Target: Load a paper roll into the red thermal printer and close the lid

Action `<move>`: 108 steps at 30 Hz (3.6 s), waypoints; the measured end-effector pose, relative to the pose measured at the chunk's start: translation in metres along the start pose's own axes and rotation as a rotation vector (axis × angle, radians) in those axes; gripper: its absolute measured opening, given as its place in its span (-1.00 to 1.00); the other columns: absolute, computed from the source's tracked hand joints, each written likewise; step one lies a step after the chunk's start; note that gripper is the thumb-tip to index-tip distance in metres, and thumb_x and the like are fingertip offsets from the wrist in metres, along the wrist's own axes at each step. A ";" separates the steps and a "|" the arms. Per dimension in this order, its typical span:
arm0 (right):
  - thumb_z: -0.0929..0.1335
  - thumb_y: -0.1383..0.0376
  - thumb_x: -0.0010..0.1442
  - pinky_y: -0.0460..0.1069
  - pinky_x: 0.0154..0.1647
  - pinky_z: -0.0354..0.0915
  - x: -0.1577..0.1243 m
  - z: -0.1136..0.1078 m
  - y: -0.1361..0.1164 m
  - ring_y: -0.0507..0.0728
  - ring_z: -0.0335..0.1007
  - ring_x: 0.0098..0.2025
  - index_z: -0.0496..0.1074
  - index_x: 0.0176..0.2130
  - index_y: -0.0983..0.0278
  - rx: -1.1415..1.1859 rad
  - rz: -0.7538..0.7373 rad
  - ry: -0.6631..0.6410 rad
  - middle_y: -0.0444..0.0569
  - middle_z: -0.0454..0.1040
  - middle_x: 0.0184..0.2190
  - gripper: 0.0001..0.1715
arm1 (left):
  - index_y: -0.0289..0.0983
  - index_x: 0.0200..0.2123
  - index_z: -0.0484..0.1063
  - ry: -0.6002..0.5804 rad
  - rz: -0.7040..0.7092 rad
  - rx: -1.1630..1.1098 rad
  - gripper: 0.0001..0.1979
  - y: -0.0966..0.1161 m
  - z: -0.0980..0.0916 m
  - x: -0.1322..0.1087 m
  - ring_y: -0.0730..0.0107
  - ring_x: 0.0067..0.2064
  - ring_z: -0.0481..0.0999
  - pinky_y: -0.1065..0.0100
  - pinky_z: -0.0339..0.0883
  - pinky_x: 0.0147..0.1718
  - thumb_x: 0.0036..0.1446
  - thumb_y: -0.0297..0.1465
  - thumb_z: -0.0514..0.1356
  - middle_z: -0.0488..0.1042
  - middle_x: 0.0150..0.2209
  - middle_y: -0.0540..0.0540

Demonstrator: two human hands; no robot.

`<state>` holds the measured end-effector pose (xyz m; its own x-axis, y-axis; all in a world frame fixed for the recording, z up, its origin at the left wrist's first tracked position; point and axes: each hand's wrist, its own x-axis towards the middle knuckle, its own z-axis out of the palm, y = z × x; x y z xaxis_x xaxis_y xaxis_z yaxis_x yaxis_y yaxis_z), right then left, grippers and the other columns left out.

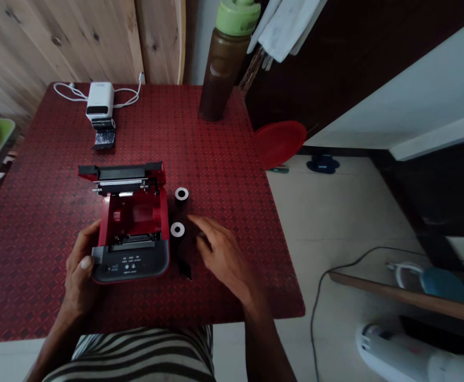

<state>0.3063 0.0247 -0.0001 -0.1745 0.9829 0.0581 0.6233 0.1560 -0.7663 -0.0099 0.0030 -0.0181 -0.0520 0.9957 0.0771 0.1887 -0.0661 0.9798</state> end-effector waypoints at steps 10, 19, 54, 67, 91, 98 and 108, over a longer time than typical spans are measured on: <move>0.50 0.39 0.24 0.22 0.14 0.59 0.082 0.017 0.014 0.29 0.70 0.08 0.60 0.09 0.23 -0.030 -0.015 0.123 0.12 0.74 0.06 -0.59 | -0.14 0.46 0.47 -0.003 -0.006 -0.028 -0.31 -0.002 0.001 0.000 -0.16 0.28 0.59 -0.05 0.49 0.24 0.48 0.12 0.18 0.59 0.31 -0.23; 0.42 0.35 0.36 0.27 0.25 0.57 0.063 -0.026 -0.022 0.29 0.71 0.16 0.54 0.13 0.17 0.060 -0.036 0.325 0.07 0.72 0.13 -0.64 | -0.14 0.47 0.45 -0.040 -0.010 -0.080 -0.34 0.005 0.002 0.002 -0.14 0.22 0.62 -0.03 0.54 0.15 0.48 0.07 0.21 0.59 0.28 -0.23; 0.27 0.64 0.47 0.25 0.38 0.58 0.080 0.027 -0.116 0.29 0.68 0.27 0.56 0.34 0.24 -0.431 -0.225 -0.323 0.15 0.71 0.22 -0.36 | -0.08 0.45 0.43 -0.141 -0.146 -0.196 -0.38 0.018 -0.006 0.001 -0.15 0.34 0.55 -0.15 0.34 0.39 0.49 0.05 0.27 0.56 0.31 -0.23; 0.49 0.54 0.44 0.13 -0.09 0.65 0.060 0.012 -0.093 0.21 0.63 -0.15 0.64 -0.20 0.26 -0.267 -0.494 -0.194 -0.03 0.70 -0.21 -0.79 | -0.06 0.37 0.56 0.015 0.092 -0.068 -0.46 0.054 -0.002 0.086 -0.09 0.35 0.56 -0.07 0.45 0.32 0.51 0.06 0.26 0.61 0.33 -0.19; 0.38 0.52 0.54 0.19 0.42 0.43 -0.006 0.033 -0.104 0.27 0.66 0.34 0.54 0.02 0.27 -0.441 -0.539 0.216 0.15 0.75 0.22 -0.81 | -0.14 0.42 0.46 -0.042 -0.405 -0.368 -0.33 0.050 0.011 0.029 -0.17 0.52 0.45 -0.11 0.30 0.50 0.33 -0.15 0.46 0.49 0.48 -0.20; 0.40 0.48 0.54 0.14 0.40 0.47 -0.006 0.033 -0.106 0.21 0.72 0.29 0.50 0.05 0.24 -0.407 -0.478 0.163 0.09 0.78 0.19 -0.82 | -0.11 0.43 0.46 -0.045 -0.408 -0.346 -0.35 0.052 0.011 0.027 -0.12 0.52 0.45 -0.04 0.34 0.47 0.35 -0.17 0.44 0.48 0.50 -0.19; 0.41 0.46 0.54 0.15 0.40 0.51 -0.002 0.036 -0.105 0.23 0.75 0.24 0.52 0.04 0.27 -0.379 -0.488 0.190 0.10 0.80 0.14 -0.86 | -0.13 0.46 0.45 -0.018 -0.382 -0.309 -0.30 0.046 0.015 0.025 -0.09 0.43 0.57 -0.01 0.46 0.39 0.34 -0.13 0.46 0.55 0.45 -0.21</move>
<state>0.2134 0.0031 0.0572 -0.3896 0.7851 0.4815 0.7385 0.5787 -0.3460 0.0119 0.0261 0.0265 -0.0430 0.9532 -0.2993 -0.1408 0.2908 0.9464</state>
